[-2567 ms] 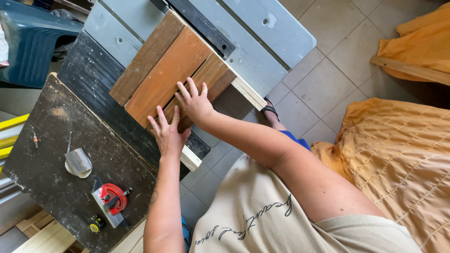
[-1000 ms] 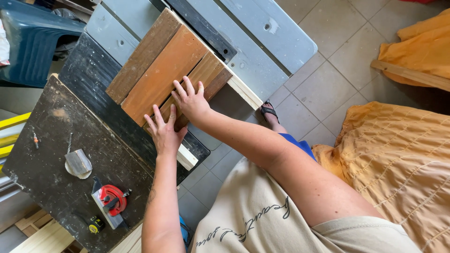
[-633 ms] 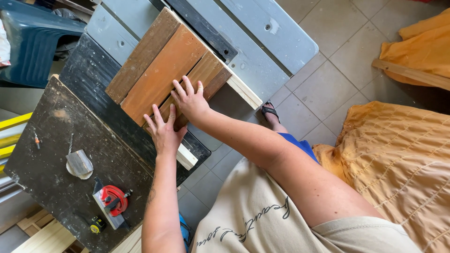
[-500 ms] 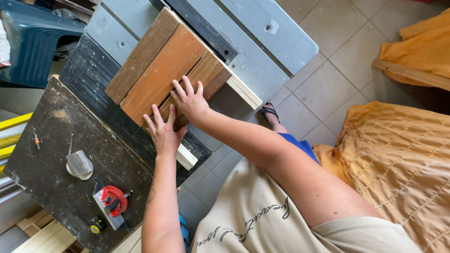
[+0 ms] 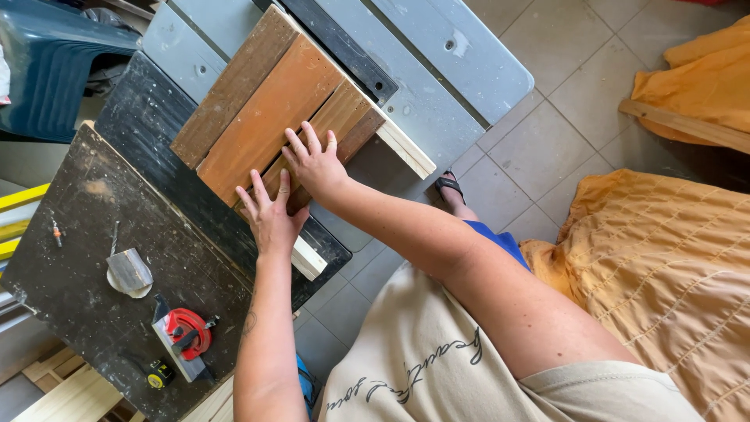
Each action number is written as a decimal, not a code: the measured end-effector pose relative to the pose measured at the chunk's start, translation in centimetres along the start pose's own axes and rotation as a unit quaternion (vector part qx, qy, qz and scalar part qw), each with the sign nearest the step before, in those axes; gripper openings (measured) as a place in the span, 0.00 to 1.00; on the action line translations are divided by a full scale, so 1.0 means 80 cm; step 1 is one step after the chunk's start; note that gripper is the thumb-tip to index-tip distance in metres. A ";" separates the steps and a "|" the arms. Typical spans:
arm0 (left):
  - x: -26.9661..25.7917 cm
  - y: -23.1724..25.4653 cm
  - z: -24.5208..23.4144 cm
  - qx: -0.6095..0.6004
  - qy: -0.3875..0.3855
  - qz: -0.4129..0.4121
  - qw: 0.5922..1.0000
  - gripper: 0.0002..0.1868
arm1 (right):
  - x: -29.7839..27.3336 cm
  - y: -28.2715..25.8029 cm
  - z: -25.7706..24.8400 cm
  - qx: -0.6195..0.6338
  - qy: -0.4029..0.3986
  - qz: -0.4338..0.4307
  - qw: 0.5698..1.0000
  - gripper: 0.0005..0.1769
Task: Arranging and aligning wooden planks on a table saw surface using a miter gauge for preparation
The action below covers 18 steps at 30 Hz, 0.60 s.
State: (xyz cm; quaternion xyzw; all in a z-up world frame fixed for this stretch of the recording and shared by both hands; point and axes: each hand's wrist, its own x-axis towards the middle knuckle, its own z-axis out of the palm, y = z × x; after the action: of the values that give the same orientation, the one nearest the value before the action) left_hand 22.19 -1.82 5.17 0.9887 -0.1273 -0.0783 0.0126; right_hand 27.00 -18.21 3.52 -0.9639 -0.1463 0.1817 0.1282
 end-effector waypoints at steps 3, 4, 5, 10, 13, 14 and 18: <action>0.003 -0.004 0.002 0.001 0.000 -0.002 1.000 0.52 | 0.010 0.000 0.008 0.009 0.000 0.000 1.000 0.37; 0.003 -0.004 0.003 0.001 0.000 -0.001 1.000 0.52 | 0.007 0.000 0.004 0.009 -0.001 0.000 1.000 0.37; 0.004 -0.005 0.003 0.004 0.000 -0.001 1.000 0.52 | 0.003 0.000 -0.001 0.007 0.000 0.000 1.000 0.37; 0.007 -0.007 0.005 0.006 0.002 -0.001 1.000 0.52 | 0.004 0.001 -0.003 0.009 0.007 -0.001 1.000 0.35; 0.008 -0.008 0.004 0.007 0.000 -0.002 1.000 0.52 | 0.005 0.001 -0.004 0.004 0.010 -0.001 1.000 0.35; 0.008 -0.008 0.003 0.009 0.000 -0.002 1.000 0.52 | 0.005 0.000 -0.004 0.004 0.012 0.000 1.000 0.35; 0.012 -0.013 0.007 0.006 0.005 0.001 1.000 0.51 | 0.011 0.000 -0.002 -0.003 0.015 0.000 1.000 0.35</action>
State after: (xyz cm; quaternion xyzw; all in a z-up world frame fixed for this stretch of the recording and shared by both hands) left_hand 23.24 -1.06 4.40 0.9889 -0.1292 -0.0726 0.0070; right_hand 27.83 -17.99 3.35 -0.9669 -0.1449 0.1669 0.1278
